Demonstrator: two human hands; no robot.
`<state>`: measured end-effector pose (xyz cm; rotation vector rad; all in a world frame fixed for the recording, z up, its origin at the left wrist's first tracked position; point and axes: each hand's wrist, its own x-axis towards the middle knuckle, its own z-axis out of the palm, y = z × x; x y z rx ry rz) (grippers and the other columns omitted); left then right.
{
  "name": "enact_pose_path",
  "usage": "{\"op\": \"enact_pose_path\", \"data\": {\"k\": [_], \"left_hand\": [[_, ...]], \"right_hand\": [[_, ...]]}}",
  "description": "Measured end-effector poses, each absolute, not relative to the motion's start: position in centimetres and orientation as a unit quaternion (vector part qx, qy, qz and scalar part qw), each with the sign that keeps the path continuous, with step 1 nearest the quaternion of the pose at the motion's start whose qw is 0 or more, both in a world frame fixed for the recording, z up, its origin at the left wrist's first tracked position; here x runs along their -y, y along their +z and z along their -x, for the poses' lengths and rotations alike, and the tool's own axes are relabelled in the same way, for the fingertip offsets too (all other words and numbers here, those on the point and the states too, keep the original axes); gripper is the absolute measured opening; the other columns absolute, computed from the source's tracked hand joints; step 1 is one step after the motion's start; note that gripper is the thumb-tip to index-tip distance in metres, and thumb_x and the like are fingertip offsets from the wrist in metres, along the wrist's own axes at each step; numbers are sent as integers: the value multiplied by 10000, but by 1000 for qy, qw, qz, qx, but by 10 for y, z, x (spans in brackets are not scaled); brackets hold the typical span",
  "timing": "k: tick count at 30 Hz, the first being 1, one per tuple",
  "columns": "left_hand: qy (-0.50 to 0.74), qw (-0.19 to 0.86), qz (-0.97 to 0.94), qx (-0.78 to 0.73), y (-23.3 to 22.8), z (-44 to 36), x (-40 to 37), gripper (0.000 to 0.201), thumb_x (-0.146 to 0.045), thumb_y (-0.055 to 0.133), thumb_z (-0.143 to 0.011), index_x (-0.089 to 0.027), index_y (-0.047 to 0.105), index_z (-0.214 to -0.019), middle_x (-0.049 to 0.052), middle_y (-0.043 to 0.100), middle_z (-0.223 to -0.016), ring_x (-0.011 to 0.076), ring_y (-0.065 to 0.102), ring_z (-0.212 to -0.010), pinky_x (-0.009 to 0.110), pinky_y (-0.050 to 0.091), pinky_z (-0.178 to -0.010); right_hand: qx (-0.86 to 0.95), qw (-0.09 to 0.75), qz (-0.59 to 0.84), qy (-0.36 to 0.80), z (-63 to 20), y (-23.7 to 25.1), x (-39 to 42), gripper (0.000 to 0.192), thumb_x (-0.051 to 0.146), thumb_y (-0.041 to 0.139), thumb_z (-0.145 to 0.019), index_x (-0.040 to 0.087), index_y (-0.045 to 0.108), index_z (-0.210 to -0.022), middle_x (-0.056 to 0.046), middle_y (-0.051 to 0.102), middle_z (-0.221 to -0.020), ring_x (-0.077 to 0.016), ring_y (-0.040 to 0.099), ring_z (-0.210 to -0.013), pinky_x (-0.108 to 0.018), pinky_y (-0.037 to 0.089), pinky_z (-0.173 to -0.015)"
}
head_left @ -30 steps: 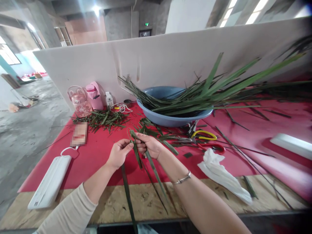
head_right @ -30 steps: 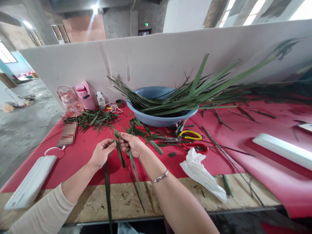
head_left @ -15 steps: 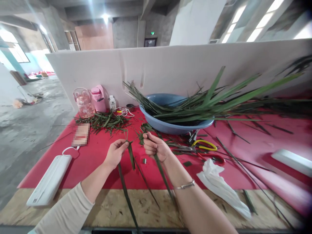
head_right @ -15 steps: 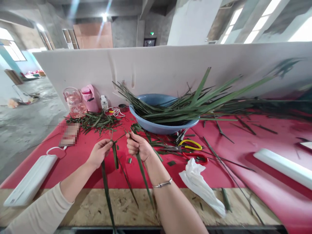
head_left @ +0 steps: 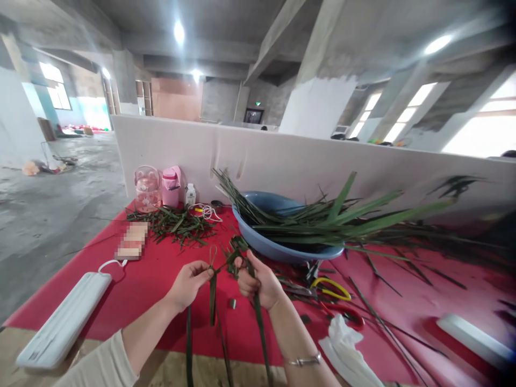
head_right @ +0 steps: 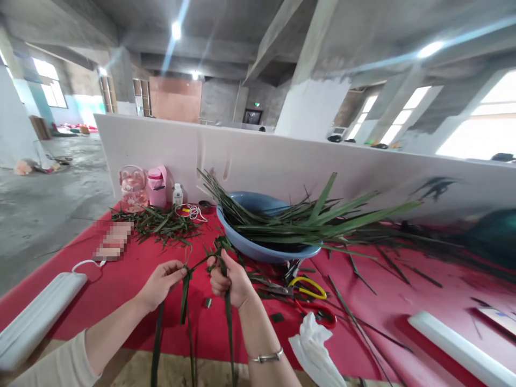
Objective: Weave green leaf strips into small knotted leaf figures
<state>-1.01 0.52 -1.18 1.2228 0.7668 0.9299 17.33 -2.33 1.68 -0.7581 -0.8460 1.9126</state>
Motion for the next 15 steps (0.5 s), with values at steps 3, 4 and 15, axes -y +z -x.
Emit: {"op": "enact_pose_path", "data": {"k": [3, 4, 15], "left_hand": [[387, 663, -546, -334, -13, 7, -1, 339, -453, 638, -604, -135, 524, -629, -95, 329, -426, 26, 209, -380, 199, 138, -394], [383, 667, -545, -334, -15, 6, -1, 340, -455, 640, -600, -136, 525, -625, -97, 322, -417, 27, 211, -378, 196, 147, -393], [448, 669, -550, -221, -21, 1, 0, 207, -342, 596, -683, -136, 612, -670, 48, 635, -745, 158, 564, -747, 281, 407, -771]], "right_hand": [[335, 488, 360, 721, -168, 18, 22, 357, 500, 369, -805, 182, 533, -814, 110, 198, -348, -54, 59, -332, -179, 81, -339], [340, 491, 399, 696, -163, 17, 21, 365, 504, 380, -797, 176, 536, -839, 108, 217, -361, -52, 69, -338, -180, 74, -346], [413, 466, 627, 469, -114, 7, 26, 342, 308, 318, -743, 185, 630, -678, 21, 411, -450, -107, 338, -431, -224, 259, -424]]}}
